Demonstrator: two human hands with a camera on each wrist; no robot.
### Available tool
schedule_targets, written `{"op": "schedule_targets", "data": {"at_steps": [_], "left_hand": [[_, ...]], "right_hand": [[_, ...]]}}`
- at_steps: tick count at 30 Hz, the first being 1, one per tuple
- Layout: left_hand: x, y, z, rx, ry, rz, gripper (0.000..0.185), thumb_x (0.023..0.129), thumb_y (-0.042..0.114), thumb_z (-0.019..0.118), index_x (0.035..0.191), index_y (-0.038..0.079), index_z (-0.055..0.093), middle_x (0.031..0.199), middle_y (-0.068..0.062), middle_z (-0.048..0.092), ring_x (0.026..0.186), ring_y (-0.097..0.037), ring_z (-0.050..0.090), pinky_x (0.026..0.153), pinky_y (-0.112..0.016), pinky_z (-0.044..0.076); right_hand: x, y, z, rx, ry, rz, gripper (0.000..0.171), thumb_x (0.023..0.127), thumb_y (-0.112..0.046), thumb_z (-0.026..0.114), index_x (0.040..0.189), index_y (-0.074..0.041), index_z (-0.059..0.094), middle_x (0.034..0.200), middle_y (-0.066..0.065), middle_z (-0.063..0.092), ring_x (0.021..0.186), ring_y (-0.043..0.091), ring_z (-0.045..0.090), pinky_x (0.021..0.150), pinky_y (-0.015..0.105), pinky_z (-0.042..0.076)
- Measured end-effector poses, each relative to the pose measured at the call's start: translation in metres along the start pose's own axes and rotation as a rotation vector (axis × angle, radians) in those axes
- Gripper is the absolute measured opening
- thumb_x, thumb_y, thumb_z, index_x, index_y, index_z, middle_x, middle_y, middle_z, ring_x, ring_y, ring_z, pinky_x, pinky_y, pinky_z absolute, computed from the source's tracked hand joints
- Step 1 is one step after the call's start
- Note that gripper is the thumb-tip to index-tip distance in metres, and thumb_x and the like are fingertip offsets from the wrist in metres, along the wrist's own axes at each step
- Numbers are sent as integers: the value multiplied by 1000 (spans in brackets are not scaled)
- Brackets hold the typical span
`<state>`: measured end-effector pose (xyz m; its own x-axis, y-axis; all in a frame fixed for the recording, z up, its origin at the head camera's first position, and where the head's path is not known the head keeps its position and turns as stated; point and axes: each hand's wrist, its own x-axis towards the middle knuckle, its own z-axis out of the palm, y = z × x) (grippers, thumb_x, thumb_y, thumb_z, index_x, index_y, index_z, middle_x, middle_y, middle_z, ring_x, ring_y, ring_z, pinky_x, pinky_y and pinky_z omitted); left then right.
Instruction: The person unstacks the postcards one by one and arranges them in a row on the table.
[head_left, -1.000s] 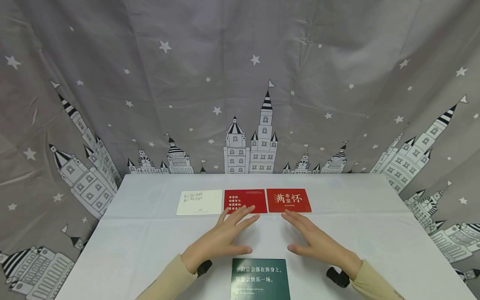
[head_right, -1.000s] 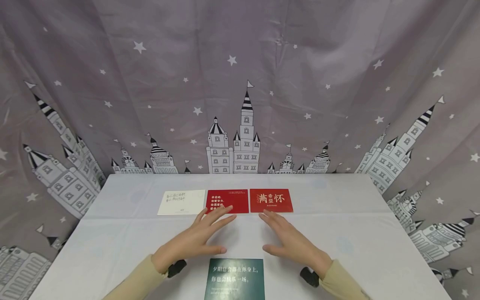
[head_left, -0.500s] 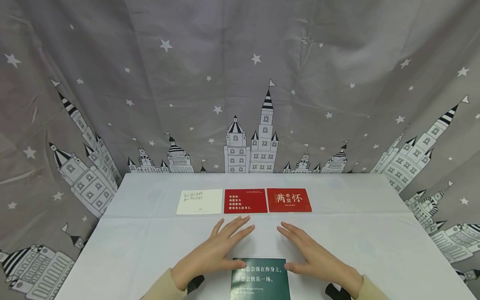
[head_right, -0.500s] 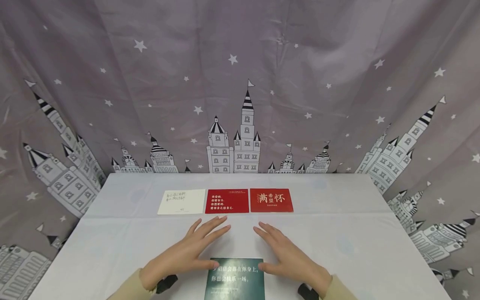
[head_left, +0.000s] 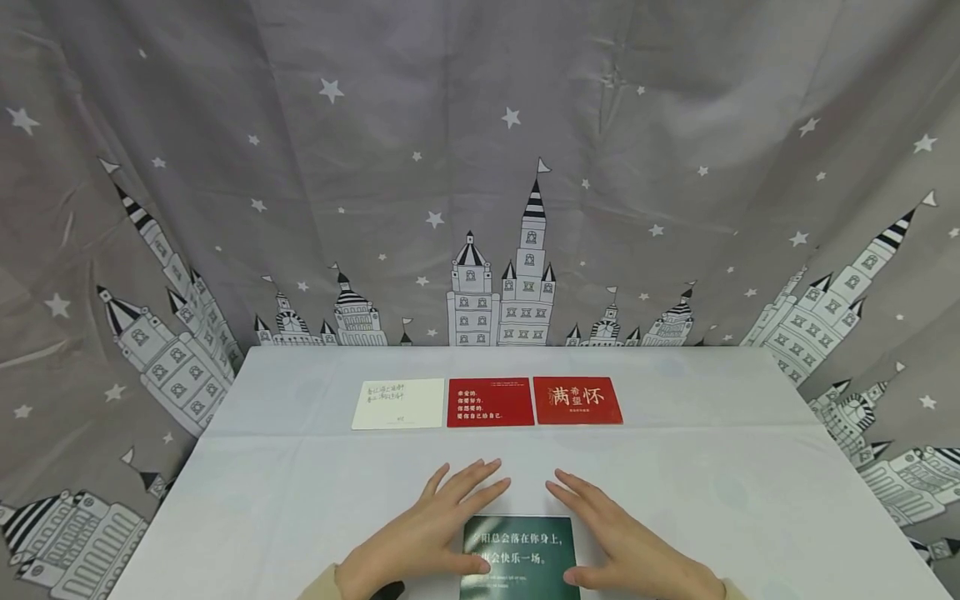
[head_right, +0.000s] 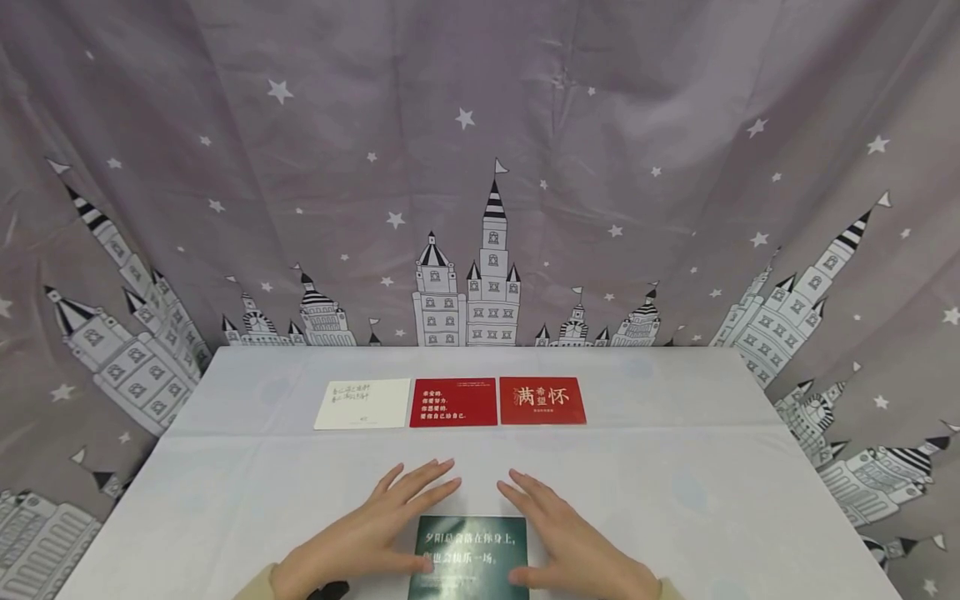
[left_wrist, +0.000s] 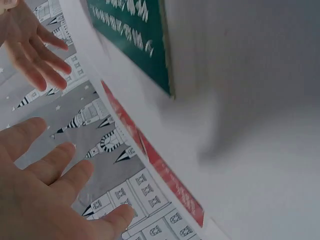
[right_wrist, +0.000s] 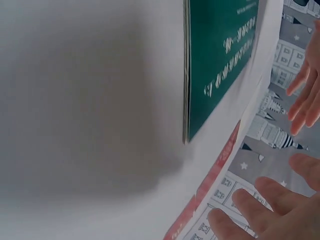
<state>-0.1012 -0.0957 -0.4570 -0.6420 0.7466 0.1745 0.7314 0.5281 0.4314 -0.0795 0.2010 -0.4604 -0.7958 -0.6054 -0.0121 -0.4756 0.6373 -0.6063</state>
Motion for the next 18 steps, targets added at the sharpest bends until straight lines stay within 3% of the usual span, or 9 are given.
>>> {"op": "schedule_targets", "data": {"at_steps": [4,10,13,18], "left_hand": [[-6,5,9,-5,-31,-5,91,75,44,78,150,17,33,154,-5,27,139,-27,28,103,-66,23],[-11,9,21,-72,-67,-46,91,77,68,61,150,20,33,153,-6,29,138,-25,29,103,-64,26],[-13,10,25,-64,-59,-29,94,75,73,57,150,19,34,151,-7,32,136,-24,31,101,-64,30],[-16,12,30,-64,-46,16,98,74,71,61,151,19,30,151,-8,30,136,-23,30,99,-65,32]], "right_hand": [[-2,-2,7,30,-27,1,92,77,-50,72,152,-21,27,153,8,26,130,29,36,89,53,48],[-4,-1,19,-2,-44,-18,99,74,-66,65,152,-19,26,152,10,29,132,31,35,85,48,52],[-5,1,26,-38,-33,-65,101,73,-68,64,151,-17,27,150,11,30,132,32,35,85,45,52],[-8,8,37,-82,13,-162,97,76,-66,64,150,-13,29,148,14,32,131,34,37,87,45,51]]}}
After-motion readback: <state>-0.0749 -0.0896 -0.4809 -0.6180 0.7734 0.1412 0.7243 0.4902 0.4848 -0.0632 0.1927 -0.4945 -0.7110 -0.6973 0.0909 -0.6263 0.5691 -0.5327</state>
